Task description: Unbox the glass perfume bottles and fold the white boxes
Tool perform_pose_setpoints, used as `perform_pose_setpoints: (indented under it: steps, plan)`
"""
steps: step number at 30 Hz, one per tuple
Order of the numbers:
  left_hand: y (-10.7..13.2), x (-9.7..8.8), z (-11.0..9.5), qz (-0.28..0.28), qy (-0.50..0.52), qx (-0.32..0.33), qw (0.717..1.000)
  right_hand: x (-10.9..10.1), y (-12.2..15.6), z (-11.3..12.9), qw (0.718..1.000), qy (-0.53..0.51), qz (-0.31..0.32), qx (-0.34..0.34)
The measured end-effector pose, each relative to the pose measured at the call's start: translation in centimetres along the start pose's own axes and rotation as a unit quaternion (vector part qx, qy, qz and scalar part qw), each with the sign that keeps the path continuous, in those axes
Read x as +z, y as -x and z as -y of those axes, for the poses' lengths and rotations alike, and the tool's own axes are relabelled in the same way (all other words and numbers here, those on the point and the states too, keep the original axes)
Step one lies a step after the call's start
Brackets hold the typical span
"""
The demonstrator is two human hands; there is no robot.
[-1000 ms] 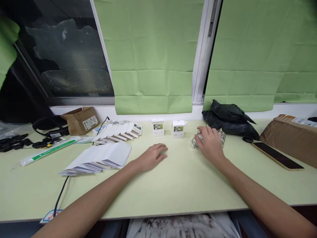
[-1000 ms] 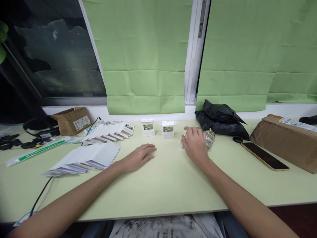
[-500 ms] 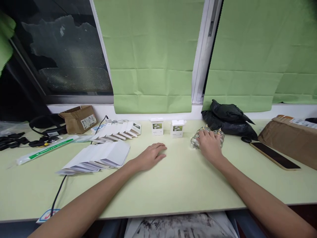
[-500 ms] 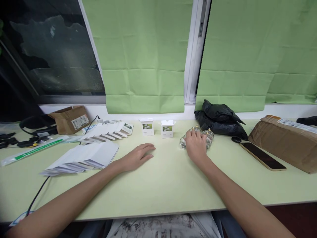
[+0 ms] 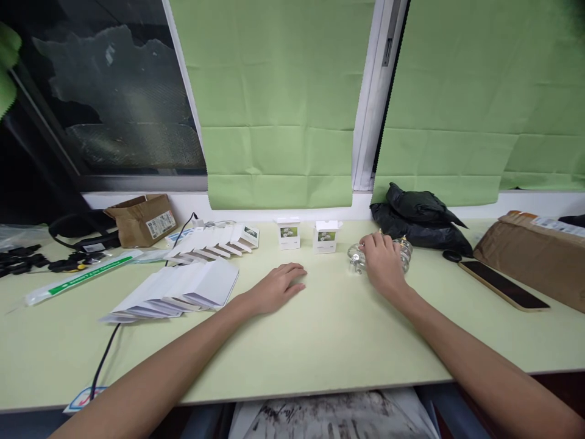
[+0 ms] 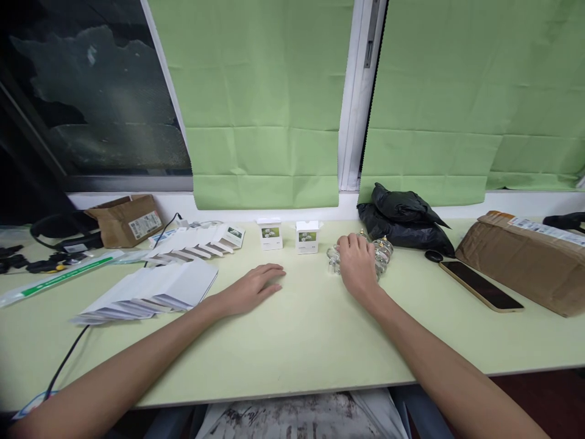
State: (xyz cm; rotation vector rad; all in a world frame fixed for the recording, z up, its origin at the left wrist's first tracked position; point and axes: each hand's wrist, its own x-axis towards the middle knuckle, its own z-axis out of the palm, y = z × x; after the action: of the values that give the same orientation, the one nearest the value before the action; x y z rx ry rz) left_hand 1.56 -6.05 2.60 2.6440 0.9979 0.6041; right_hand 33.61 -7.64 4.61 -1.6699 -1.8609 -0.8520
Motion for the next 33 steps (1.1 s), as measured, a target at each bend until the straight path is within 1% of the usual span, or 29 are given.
perform_pose_setpoints:
  steps: [2,4,6,8,11,14,16,19,22,23,24,25,27,29,31,33]
  plan:
    - [-0.1,-0.1,-0.3,-0.019,0.008,-0.007,1.000,-0.4,-0.1,0.3,0.999,-0.038,-0.029,-0.004]
    - [-0.3,-0.2,-0.9,-0.059,0.026,-0.025,0.998,-0.7,-0.1,0.8,0.993,-0.102,-0.051,-0.017]
    - [-0.5,-0.3,-1.6,-0.099,0.057,-0.040,0.993,-0.8,0.0,1.5,0.979,-0.192,-0.053,-0.046]
    - [-0.6,-0.2,-2.4,-0.118,0.092,-0.041,0.988,-0.9,0.3,2.5,0.954,-0.287,-0.035,-0.082]
    - [-0.7,0.1,-3.5,-0.118,0.126,-0.025,0.985,-1.1,1.0,4.1,0.911,-0.396,0.013,-0.116]
    - [-0.9,0.3,-4.3,-0.102,0.139,-0.009,0.985,-1.5,1.6,5.2,0.880,-0.453,0.063,-0.124]
    - [-1.0,0.3,-4.7,-0.085,0.144,-0.010,0.986,-1.8,1.8,5.6,0.870,-0.470,0.083,-0.122]
    - [-1.2,0.3,-5.1,-0.067,0.154,-0.034,0.985,-1.8,2.0,5.7,0.867,-0.475,0.092,-0.120]
    - [-1.2,0.4,-5.0,-0.064,0.168,-0.048,0.982,-1.7,1.8,5.6,0.874,-0.459,0.103,-0.126]
    - [-1.2,0.4,-4.8,-0.065,0.171,-0.054,0.982,-1.6,1.7,5.4,0.882,-0.442,0.102,-0.127]
    - [-1.1,0.4,-4.6,-0.067,0.173,-0.061,0.981,-1.5,1.5,5.2,0.897,-0.414,0.093,-0.124]
    - [-1.1,0.5,-4.4,-0.069,0.174,-0.070,0.980,-1.5,1.3,4.9,0.917,-0.374,0.079,-0.117]
    - [-1.0,0.5,-3.9,-0.072,0.174,-0.092,0.978,-1.4,0.9,4.0,0.960,-0.258,0.045,-0.096]
    - [-1.0,0.4,-3.5,-0.075,0.178,-0.110,0.975,-1.4,0.7,3.1,0.988,-0.130,0.028,-0.075]
    - [-1.0,0.3,-3.3,-0.077,0.182,-0.120,0.973,-1.3,0.9,2.3,0.997,-0.033,0.030,-0.064]
    - [-1.1,0.3,-3.1,-0.080,0.185,-0.123,0.972,-1.1,1.3,1.9,0.997,0.022,0.039,-0.061]
